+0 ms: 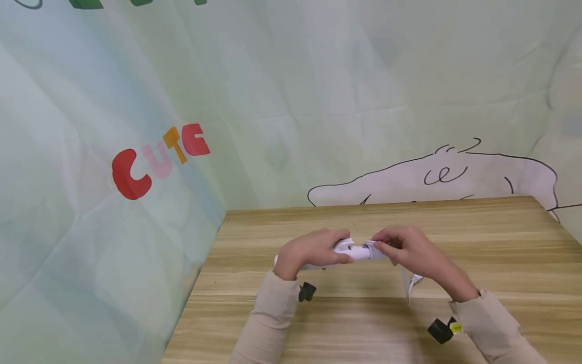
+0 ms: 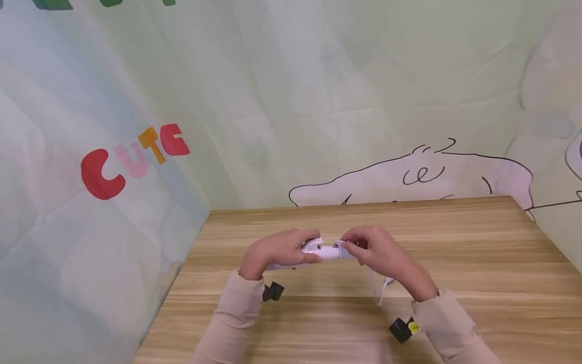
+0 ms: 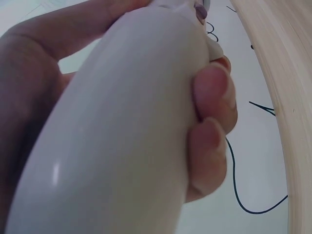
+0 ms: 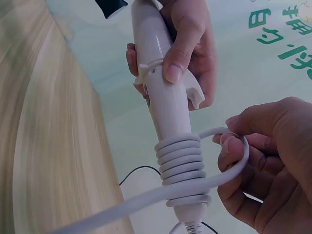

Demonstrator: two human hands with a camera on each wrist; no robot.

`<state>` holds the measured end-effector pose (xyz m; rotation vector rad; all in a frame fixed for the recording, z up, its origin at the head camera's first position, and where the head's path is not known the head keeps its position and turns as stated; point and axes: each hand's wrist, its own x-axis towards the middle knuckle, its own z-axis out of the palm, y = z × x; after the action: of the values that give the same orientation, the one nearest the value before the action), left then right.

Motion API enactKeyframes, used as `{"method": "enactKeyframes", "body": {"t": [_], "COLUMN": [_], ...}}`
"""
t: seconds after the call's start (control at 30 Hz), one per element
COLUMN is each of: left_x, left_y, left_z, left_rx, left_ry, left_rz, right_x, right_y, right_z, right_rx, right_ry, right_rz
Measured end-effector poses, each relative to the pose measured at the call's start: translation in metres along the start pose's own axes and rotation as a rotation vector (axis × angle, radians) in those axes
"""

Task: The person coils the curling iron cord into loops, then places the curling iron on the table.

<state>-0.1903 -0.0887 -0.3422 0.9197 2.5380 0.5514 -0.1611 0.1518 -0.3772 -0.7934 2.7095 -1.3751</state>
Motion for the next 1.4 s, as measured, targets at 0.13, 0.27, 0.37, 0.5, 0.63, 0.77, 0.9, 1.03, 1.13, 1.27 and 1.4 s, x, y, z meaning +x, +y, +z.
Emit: {"method": "enactKeyframes", "body": {"t": [0.13,0.27,0.37,0.5,0.63,0.77,0.9,1.03,1.13,1.27,1.4], "left_x": [0.0,-0.001,-0.001,-0.002,-0.004,-0.006,-0.007,-0.009,-0.011,-0.012,-0.014], "left_y": [-0.002,-0.005,-0.008,-0.01,-0.01,-0.009,-0.008,-0.008,-0.008,-0.007,-0.004], "left_z": [0.0,-0.001,-0.001,-0.003,-0.006,-0.008,-0.01,-0.011,-0.012,-0.013,-0.014], "left_rx": [-0.035,-0.082,-0.107,-0.108,-0.109,-0.122,-0.131,-0.149,-0.158,-0.149,-0.154], "left_ry": [-0.007,-0.005,0.005,0.012,0.017,0.029,0.031,0.037,0.044,0.051,0.044], "left_rz": [-0.019,-0.022,-0.014,-0.005,-0.004,-0.003,-0.008,-0.005,0.009,0.025,0.028], "right_x": [-0.003,-0.005,-0.008,-0.011,-0.013,-0.014,-0.013,-0.013,-0.014,-0.014,-0.014], "right_y": [-0.001,-0.003,-0.004,-0.003,-0.004,-0.004,-0.001,0.004,0.011,0.021,0.031], "right_z": [0.002,0.004,0.006,0.011,0.016,0.023,0.031,0.04,0.047,0.056,0.063], "right_rx": [0.067,0.09,0.096,0.111,0.137,0.172,0.221,0.265,0.296,0.308,0.282], "right_ry": [-0.023,-0.025,-0.021,-0.018,-0.009,0.011,0.027,0.031,0.02,0.024,0.021], "right_rz": [0.028,0.035,0.036,0.04,0.045,0.071,0.099,0.085,0.06,0.005,-0.044]}}
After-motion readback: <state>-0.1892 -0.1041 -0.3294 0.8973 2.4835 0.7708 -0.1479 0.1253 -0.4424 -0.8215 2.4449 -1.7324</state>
